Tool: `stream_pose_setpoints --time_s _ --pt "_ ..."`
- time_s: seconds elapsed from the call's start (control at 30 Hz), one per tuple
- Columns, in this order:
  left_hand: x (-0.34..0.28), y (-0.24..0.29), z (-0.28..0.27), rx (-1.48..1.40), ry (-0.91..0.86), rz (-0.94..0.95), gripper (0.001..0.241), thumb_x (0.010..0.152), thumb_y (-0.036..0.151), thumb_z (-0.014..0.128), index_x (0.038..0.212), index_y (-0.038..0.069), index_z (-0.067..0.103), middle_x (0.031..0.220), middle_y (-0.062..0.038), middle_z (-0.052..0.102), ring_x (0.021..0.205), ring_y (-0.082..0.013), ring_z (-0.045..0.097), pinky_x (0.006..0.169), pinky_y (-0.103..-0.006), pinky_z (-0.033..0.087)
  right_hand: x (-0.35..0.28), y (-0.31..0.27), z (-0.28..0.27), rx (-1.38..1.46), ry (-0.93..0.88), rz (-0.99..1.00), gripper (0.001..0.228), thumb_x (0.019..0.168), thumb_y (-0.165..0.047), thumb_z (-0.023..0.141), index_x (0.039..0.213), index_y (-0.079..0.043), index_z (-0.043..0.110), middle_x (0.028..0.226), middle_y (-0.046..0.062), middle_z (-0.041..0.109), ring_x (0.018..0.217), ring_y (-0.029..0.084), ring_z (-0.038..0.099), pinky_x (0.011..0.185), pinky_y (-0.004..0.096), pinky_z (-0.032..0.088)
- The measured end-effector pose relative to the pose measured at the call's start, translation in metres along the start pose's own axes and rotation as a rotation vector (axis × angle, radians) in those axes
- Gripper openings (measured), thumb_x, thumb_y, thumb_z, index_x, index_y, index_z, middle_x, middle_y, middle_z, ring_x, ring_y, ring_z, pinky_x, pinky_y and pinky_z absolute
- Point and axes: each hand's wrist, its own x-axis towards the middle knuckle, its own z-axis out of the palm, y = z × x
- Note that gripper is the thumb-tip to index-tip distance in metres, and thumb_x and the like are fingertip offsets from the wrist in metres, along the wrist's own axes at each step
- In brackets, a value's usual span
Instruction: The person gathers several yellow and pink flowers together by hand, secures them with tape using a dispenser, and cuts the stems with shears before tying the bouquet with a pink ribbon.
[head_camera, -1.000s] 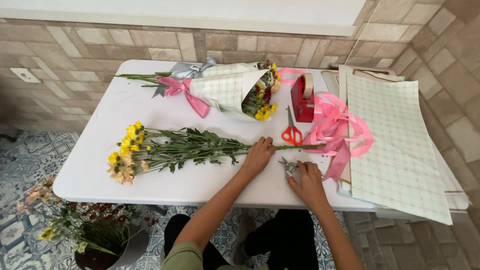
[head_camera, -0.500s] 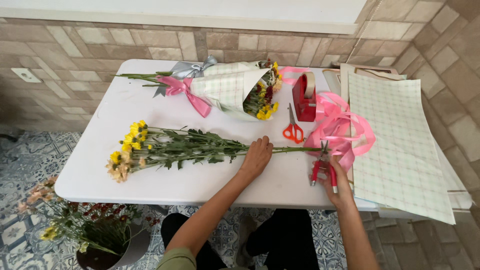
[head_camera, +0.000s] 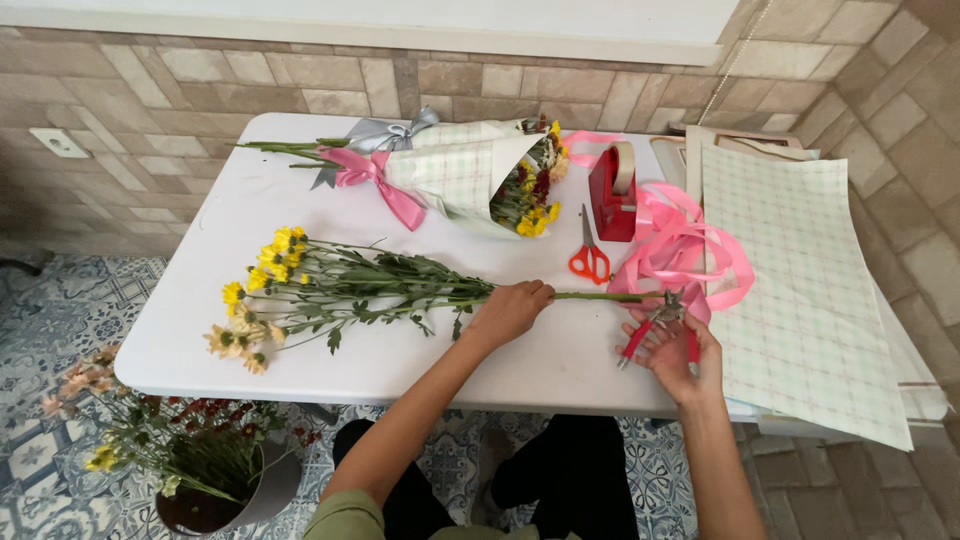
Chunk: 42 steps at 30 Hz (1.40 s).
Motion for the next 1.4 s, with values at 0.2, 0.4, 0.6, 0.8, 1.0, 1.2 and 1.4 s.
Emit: stream_pose_setpoints --time_s 0.2,0.4,0.6,0.8,1.0,1.2,1.4 --pt "-0.002 -0.004 -0.003 0.063 0.165 0.032 0.018 0.105 0.029 0.059 0.096 0.015 0.065 0.078 0.000 0.064 0.065 -0.0154 0.068 0.054 -0.0278 0.054 0.040 0.027 -0.073 -0.042 -0.030 -0.056 0.041 0.091 -0.032 0.059 0.123 -0.010 0.069 0.120 0.026 0.070 0.104 0.045 0.070 0.091 0.061 0.053" --pt "-0.005 -0.011 -0.013 0.094 0.276 0.042 0.018 0.102 0.031 0.064 0.089 0.020 0.065 0.071 0.003 0.060 0.056 -0.0139 0.064 0.048 -0.0248 0.050 0.023 0.040 -0.054 -0.445 0.120 -0.234 0.048 0.094 -0.028 0.064 0.132 0.000 0.061 0.090 0.015 0.073 0.074 0.027 0.070 0.061 0.040 0.058" --pt "-0.010 -0.016 -0.019 0.098 0.297 0.036 0.018 0.101 0.033 0.066 0.088 0.021 0.065 0.067 0.004 0.058 0.051 -0.0120 0.062 0.045 -0.0230 0.047 0.035 0.044 -0.055 -0.625 0.218 -0.335 0.048 0.094 -0.025 0.067 0.129 0.007 0.060 0.080 0.014 0.066 0.065 0.023 0.062 0.049 0.035 0.052" --pt "-0.013 -0.017 -0.021 0.090 0.298 0.043 0.017 0.100 0.031 0.067 0.087 0.021 0.065 0.067 0.003 0.059 0.052 -0.0131 0.062 0.045 -0.0229 0.047 0.024 0.045 -0.036 -0.653 0.250 -0.359 0.042 0.094 -0.023 0.066 0.125 0.005 0.061 0.077 0.008 0.063 0.066 0.017 0.058 0.050 0.029 0.050" --pt "-0.014 -0.016 -0.018 0.096 0.295 0.048 0.017 0.100 0.032 0.066 0.086 0.021 0.066 0.068 0.003 0.061 0.053 -0.0132 0.064 0.046 -0.0235 0.049 0.027 0.048 -0.041 -0.673 0.268 -0.383 0.035 0.094 -0.021 0.068 0.119 0.003 0.064 0.074 0.006 0.062 0.062 0.015 0.058 0.047 0.027 0.049" --pt "-0.016 -0.021 -0.012 0.083 0.274 0.049 0.017 0.102 0.034 0.062 0.090 0.021 0.066 0.071 0.002 0.061 0.057 -0.0158 0.066 0.049 -0.0259 0.052 0.029 0.052 -0.037 -0.705 0.298 -0.391 0.025 0.095 -0.019 0.068 0.103 0.005 0.067 0.068 0.008 0.056 0.056 0.017 0.054 0.041 0.028 0.045" --pt "-0.028 -0.032 0.012 0.080 0.214 0.041 0.018 0.102 0.032 0.059 0.091 0.020 0.066 0.073 0.000 0.062 0.061 -0.0190 0.068 0.051 -0.0298 0.053 0.049 0.063 -0.064 -0.656 0.341 -0.325 0.021 0.092 -0.018 0.073 0.094 0.002 0.067 0.062 0.007 0.051 0.047 0.016 0.047 0.032 0.028 0.038"
